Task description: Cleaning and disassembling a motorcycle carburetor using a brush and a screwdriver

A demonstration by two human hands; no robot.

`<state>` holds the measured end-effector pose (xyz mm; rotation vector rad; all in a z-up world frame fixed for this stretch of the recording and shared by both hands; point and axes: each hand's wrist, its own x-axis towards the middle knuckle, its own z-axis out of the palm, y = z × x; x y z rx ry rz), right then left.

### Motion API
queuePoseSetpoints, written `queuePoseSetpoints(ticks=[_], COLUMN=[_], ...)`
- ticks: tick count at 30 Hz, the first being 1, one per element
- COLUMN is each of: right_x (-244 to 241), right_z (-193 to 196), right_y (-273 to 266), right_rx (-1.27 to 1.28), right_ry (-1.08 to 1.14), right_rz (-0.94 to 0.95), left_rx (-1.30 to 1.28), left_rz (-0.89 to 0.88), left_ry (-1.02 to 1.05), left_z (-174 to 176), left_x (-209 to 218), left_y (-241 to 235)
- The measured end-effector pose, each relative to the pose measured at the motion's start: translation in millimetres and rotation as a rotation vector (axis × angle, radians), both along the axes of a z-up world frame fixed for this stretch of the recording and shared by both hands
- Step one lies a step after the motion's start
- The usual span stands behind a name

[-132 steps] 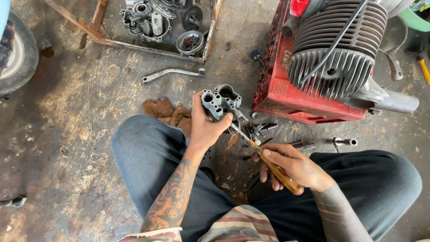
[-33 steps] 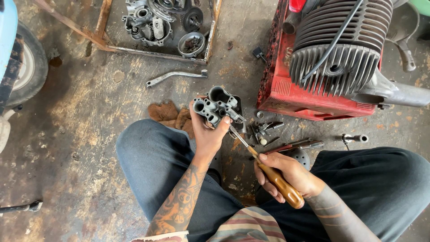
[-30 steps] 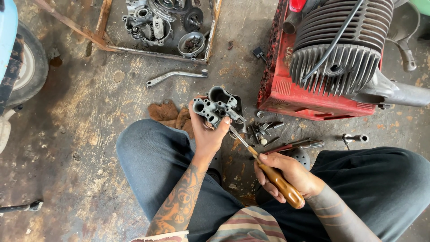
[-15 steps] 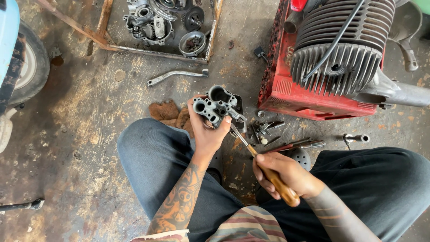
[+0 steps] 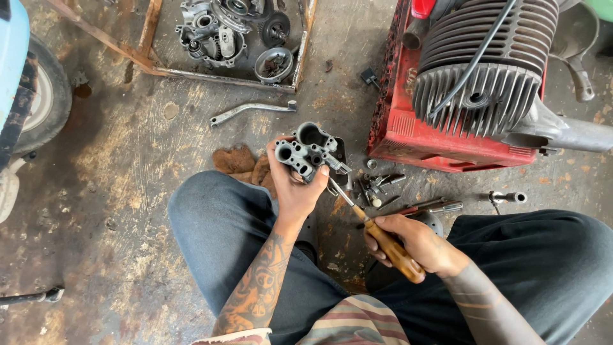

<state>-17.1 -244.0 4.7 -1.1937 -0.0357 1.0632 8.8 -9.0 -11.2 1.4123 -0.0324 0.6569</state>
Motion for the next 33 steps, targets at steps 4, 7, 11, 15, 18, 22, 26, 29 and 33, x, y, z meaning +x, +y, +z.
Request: queuePoseSetpoints(ticks=[4, 7, 11, 15, 18, 22, 26, 29, 33], right_x=[0, 2, 4, 8, 7, 5, -6, -7, -12], right_z=[7, 12, 11, 34, 45, 58, 69, 81, 64], right_y=[-3, -8, -11, -10, -2, 5, 13, 17, 2], right_rx=[0.112, 0.093, 0.095, 0.0, -0.059, -0.287, -0.554, -0.755, -0.779], right_ry=[0.065, 0.045, 0.022, -0.018, -0.042, -0.16, -0.297, -0.558, -0.614], right_rz=[0.01, 0.009, 0.006, 0.057, 0.056, 0.075, 0.012, 0.03, 0.061], left_rx=[0.058, 0.131, 0.139, 0.115, 0.104, 0.095, 0.26, 0.255, 0.301], left_rz=[0.014, 0.037, 0.015, 0.003, -0.02, -0.023, -0.008, -0.006, 0.005], left_ry=[-0.019, -0.047, -0.08, -0.089, -0.091, -0.087, 0.02, 0.025, 0.029], left_z=[2, -1, 1, 4, 5, 7, 25, 23, 23], left_x=[0, 3, 2, 2, 1, 1, -7, -7, -6], left_y=[10, 18, 22, 20, 19, 18, 15, 15, 13])
